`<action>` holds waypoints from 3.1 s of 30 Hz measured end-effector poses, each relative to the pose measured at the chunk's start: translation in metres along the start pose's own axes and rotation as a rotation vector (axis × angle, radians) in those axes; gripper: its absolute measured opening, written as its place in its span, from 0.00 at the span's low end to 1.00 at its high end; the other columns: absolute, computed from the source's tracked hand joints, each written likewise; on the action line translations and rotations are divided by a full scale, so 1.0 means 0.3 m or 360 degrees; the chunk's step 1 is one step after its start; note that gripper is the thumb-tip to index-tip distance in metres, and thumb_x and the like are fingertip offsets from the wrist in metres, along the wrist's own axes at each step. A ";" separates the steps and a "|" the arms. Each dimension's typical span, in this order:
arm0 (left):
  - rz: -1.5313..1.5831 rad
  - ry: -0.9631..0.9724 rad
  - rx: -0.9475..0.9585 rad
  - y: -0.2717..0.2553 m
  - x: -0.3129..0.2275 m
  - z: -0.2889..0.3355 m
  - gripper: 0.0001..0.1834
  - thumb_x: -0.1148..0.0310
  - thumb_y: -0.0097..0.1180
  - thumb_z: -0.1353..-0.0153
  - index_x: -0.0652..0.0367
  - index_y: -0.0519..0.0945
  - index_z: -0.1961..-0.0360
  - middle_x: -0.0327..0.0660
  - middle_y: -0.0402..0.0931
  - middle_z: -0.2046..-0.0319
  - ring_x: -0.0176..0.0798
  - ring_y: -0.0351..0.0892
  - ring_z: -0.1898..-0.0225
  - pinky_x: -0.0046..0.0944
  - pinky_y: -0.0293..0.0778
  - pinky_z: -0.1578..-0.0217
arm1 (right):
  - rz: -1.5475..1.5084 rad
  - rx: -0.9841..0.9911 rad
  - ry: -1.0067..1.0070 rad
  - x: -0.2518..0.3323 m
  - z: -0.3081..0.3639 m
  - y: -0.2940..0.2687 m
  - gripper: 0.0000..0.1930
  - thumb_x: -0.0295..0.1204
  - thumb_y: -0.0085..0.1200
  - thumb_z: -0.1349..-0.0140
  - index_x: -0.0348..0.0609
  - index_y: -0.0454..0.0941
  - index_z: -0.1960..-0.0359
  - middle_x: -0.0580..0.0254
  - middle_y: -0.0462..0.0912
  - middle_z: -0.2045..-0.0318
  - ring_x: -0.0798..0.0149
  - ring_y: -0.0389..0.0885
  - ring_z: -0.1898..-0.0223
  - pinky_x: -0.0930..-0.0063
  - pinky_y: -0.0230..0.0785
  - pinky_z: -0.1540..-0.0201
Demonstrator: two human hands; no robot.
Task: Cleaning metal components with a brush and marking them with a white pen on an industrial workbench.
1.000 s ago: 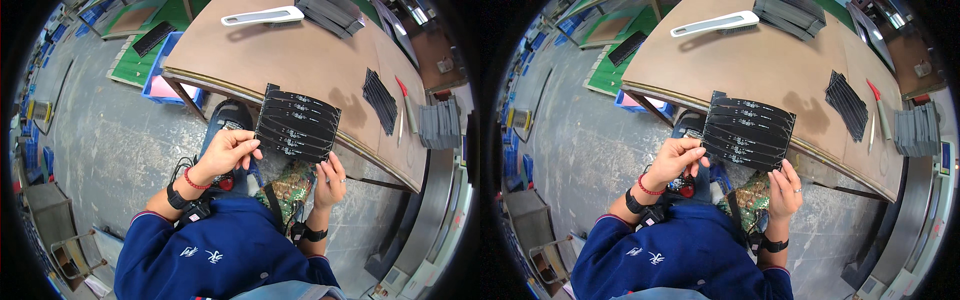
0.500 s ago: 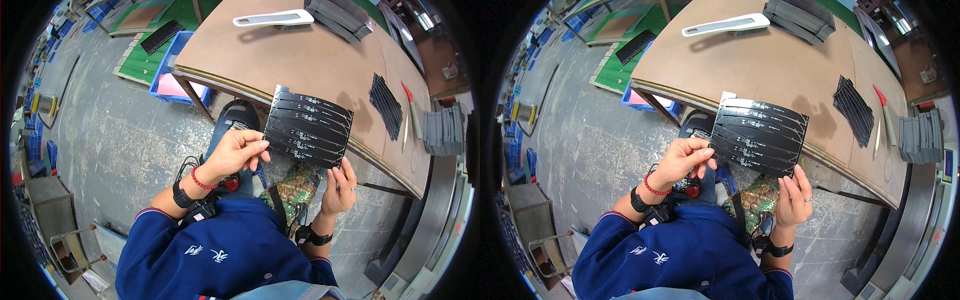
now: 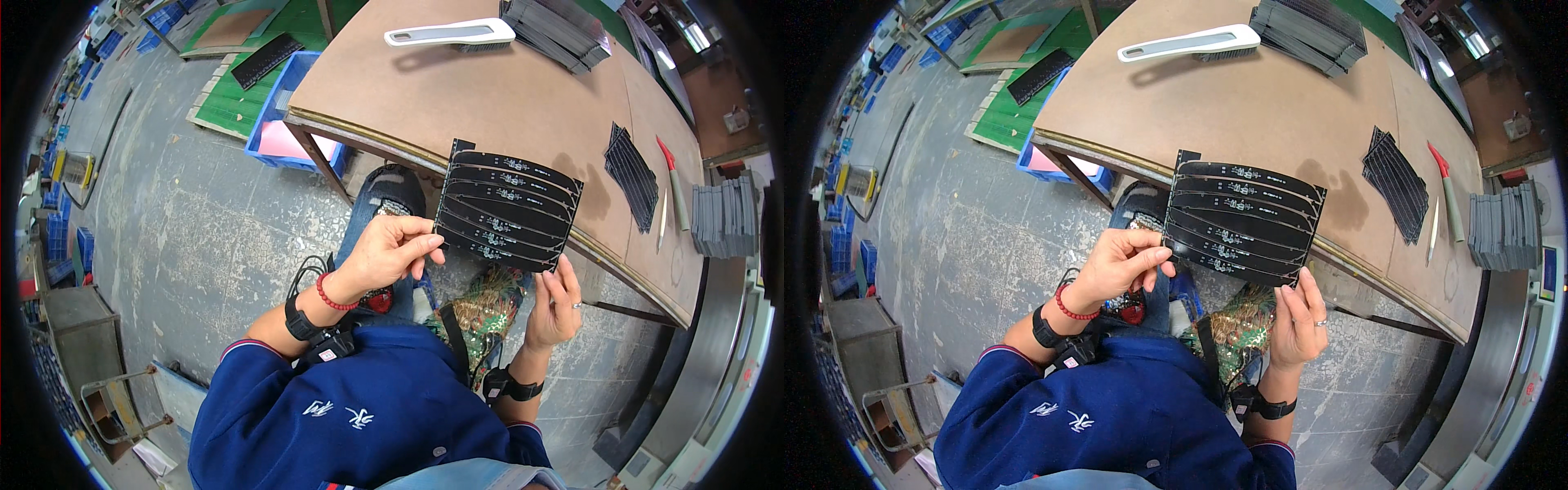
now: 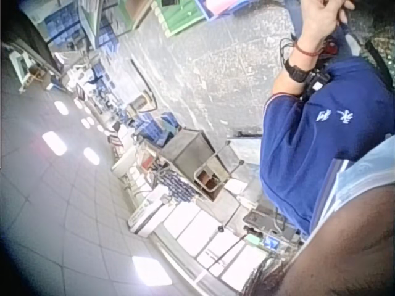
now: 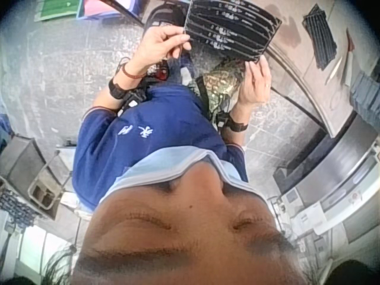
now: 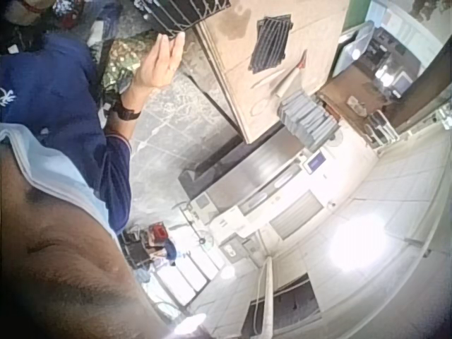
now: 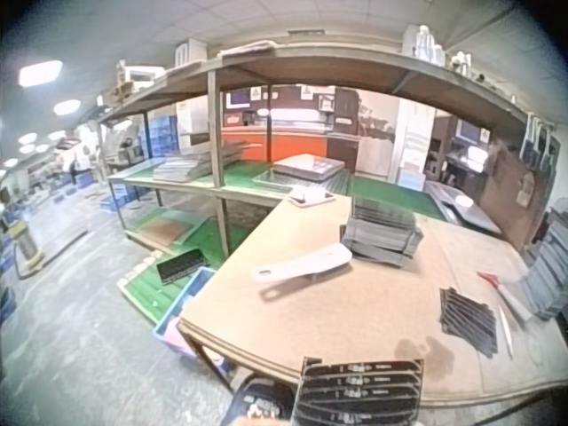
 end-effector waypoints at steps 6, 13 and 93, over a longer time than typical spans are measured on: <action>0.0028 0.0019 -0.0050 -0.001 0.003 -0.003 0.12 0.67 0.53 0.35 0.64 0.81 0.70 0.35 0.79 0.79 0.21 0.73 0.85 0.20 0.63 0.88 | -0.0004 0.0014 -0.0009 -0.013 -0.005 0.001 0.09 0.13 0.61 0.51 0.32 0.80 0.67 0.39 0.79 0.55 0.54 0.81 0.54 0.69 0.77 0.51; 0.0063 -0.0111 0.0079 0.054 0.015 -0.036 0.13 0.66 0.51 0.34 0.63 0.81 0.71 0.34 0.79 0.80 0.21 0.71 0.86 0.22 0.60 0.87 | 0.0265 0.0109 -0.0023 -0.006 -0.021 -0.040 0.11 0.14 0.64 0.54 0.33 0.80 0.67 0.42 0.80 0.57 0.53 0.82 0.56 0.67 0.79 0.54; 0.0224 -0.0153 -0.0170 0.019 0.050 -0.033 0.11 0.70 0.49 0.34 0.66 0.77 0.71 0.45 0.81 0.74 0.29 0.78 0.83 0.22 0.65 0.89 | -0.0732 0.0491 0.0820 0.030 -0.111 0.275 0.03 0.20 0.53 0.40 0.33 0.74 0.66 0.61 0.79 0.77 0.74 0.79 0.77 0.83 0.71 0.75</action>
Point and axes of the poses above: each hand's wrist, its own z-axis away from the middle knuckle, its own y-axis out of the palm, x = y × z, the point moved 8 cm from there along -z, towards the middle knuckle
